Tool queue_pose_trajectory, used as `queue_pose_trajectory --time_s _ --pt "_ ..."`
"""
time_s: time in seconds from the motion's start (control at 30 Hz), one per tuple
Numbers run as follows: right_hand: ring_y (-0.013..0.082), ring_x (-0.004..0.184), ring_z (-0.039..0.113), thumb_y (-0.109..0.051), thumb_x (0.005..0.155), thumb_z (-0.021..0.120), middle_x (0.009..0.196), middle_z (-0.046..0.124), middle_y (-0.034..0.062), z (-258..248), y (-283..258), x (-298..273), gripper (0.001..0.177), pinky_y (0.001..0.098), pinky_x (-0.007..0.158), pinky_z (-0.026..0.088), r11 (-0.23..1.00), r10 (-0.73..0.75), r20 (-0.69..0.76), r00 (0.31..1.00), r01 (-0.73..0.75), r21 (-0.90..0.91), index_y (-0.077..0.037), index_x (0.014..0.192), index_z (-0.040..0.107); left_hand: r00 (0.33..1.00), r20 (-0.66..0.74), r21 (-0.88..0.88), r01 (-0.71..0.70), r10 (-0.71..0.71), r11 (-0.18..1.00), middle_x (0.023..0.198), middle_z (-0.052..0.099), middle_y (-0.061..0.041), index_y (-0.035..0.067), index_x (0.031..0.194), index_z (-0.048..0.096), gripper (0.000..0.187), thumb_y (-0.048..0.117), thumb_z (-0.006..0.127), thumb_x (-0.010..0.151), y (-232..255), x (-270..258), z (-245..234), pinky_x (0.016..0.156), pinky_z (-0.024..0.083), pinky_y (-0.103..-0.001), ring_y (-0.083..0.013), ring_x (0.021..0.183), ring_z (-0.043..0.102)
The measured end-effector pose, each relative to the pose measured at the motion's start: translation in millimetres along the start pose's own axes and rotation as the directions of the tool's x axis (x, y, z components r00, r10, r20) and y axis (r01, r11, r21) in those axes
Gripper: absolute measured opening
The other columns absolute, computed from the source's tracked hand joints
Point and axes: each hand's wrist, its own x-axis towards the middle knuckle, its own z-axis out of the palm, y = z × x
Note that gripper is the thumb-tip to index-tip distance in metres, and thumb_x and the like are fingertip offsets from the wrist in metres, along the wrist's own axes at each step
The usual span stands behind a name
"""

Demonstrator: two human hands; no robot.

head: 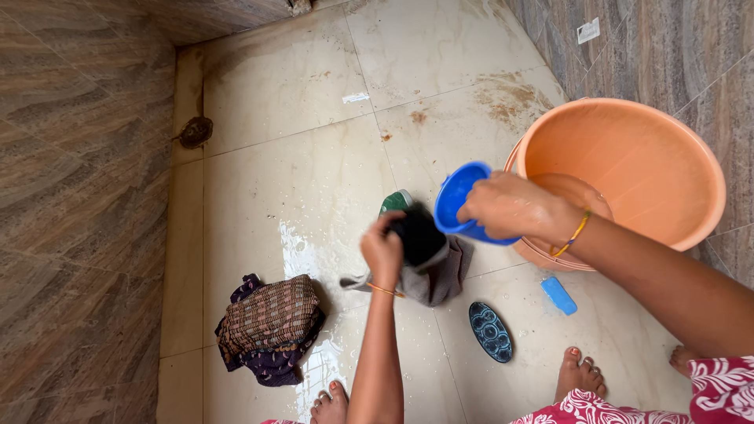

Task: The person washes items on the floor by pouring water from a blue mug, scrubbing them with a brush, and rinsing them.

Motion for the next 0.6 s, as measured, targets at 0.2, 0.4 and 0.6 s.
queue_pose_trajectory --time_s 0.2,0.4,0.6 --pt "0.0317 0.089 0.070 -0.014 0.074 0.071 0.090 0.074 0.0090 -24.2 13.0 -18.9 0.026 0.0462 0.079 0.055 0.998 0.065 -0.093 0.993 -0.066 0.002 -0.021 0.099 0.076 0.912 -0.267 -0.324 -0.390 0.312 0.862 0.110 0.077 -0.009 0.001 0.102 0.076 0.043 -0.014 0.047 0.074 76.3 8.4 -48.7 0.093 0.054 -0.034 -0.0174 0.102 0.072" --pt "0.0279 0.089 0.068 -0.012 0.073 0.068 0.086 0.074 0.0063 -2.3 1.8 -5.8 0.023 0.0437 0.082 0.050 0.994 -0.035 -0.115 0.993 0.023 -0.107 -0.023 0.090 0.078 0.947 0.117 0.412 0.229 -0.301 0.882 0.102 0.081 -0.011 0.020 0.121 0.073 0.048 0.000 0.058 0.079 37.1 15.1 -69.8 0.073 0.054 -0.040 -0.0289 0.085 0.072" --pt "0.0264 0.090 0.065 -0.018 0.067 0.072 0.081 0.070 0.0050 24.0 -50.1 16.0 0.012 0.0421 0.086 0.044 0.961 -0.208 -0.124 0.970 0.179 -0.212 -0.021 0.077 0.076 0.869 0.414 0.766 -0.172 -0.271 0.619 0.152 0.045 -0.013 0.038 0.143 0.051 0.070 0.022 0.071 0.079 -65.4 -26.3 -2.7 0.102 0.042 -0.066 -0.0453 0.136 0.043"
